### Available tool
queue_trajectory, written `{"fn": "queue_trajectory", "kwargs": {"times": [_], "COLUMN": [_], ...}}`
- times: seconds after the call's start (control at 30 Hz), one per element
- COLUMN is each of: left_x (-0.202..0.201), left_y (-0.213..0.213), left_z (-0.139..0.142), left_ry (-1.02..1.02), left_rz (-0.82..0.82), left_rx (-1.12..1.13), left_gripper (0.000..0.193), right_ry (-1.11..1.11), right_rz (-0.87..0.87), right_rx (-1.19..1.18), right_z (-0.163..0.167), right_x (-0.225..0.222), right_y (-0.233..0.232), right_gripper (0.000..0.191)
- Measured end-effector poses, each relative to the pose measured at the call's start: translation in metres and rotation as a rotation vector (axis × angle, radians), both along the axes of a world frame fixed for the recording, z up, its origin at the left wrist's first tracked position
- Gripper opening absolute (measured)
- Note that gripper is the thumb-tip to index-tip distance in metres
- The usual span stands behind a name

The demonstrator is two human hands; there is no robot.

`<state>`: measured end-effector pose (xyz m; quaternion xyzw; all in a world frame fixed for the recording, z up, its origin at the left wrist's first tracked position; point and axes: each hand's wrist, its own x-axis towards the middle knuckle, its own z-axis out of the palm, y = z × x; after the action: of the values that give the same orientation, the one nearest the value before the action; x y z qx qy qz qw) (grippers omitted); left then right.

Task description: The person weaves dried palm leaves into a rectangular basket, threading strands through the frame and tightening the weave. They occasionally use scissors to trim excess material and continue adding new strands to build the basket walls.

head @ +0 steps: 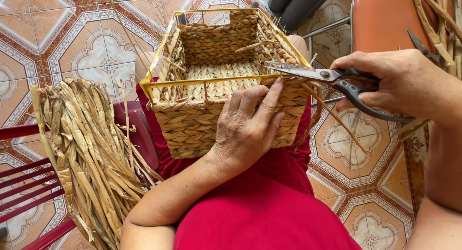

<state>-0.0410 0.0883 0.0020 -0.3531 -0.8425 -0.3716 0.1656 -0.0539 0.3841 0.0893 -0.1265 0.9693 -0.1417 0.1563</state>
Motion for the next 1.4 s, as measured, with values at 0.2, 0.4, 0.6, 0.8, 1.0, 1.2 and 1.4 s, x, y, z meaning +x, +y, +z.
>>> {"fn": "queue_trajectory", "kwargs": {"times": [0.2, 0.4, 0.6, 0.8, 1.0, 1.2, 1.4], "left_x": [0.0, 0.0, -0.015, -0.053, -0.074, -0.086, -0.09], "left_y": [0.0, -0.001, -0.01, -0.019, -0.003, 0.006, 0.024], "left_z": [-0.001, 0.001, 0.007, 0.024, 0.035, 0.032, 0.028], "left_ry": [-0.001, -0.002, 0.113, 0.125, -0.263, -0.358, -0.361], "left_rz": [0.003, 0.003, 0.001, -0.017, -0.164, -0.153, -0.152], "left_rx": [0.0, -0.003, 0.084, -0.007, -0.07, -0.179, -0.329], "left_gripper": [0.056, 0.055, 0.037, 0.025, 0.02, 0.02, 0.021], "right_ry": [0.072, 0.08, 0.332, 0.685, 0.646, 0.635, 0.614], "right_rz": [0.063, 0.062, -0.035, 0.315, 0.303, 0.269, 0.203], "right_rx": [0.013, 0.039, -0.179, -0.348, -0.152, -0.057, -0.05], "right_z": [0.001, -0.002, -0.005, -0.021, -0.038, -0.045, -0.053], "right_x": [-0.003, -0.006, 0.014, 0.038, 0.04, 0.048, 0.051], "right_y": [-0.009, -0.009, -0.021, -0.05, -0.061, -0.062, -0.064], "right_gripper": [0.073, 0.062, 0.062, 0.051, 0.046, 0.046, 0.053]}}
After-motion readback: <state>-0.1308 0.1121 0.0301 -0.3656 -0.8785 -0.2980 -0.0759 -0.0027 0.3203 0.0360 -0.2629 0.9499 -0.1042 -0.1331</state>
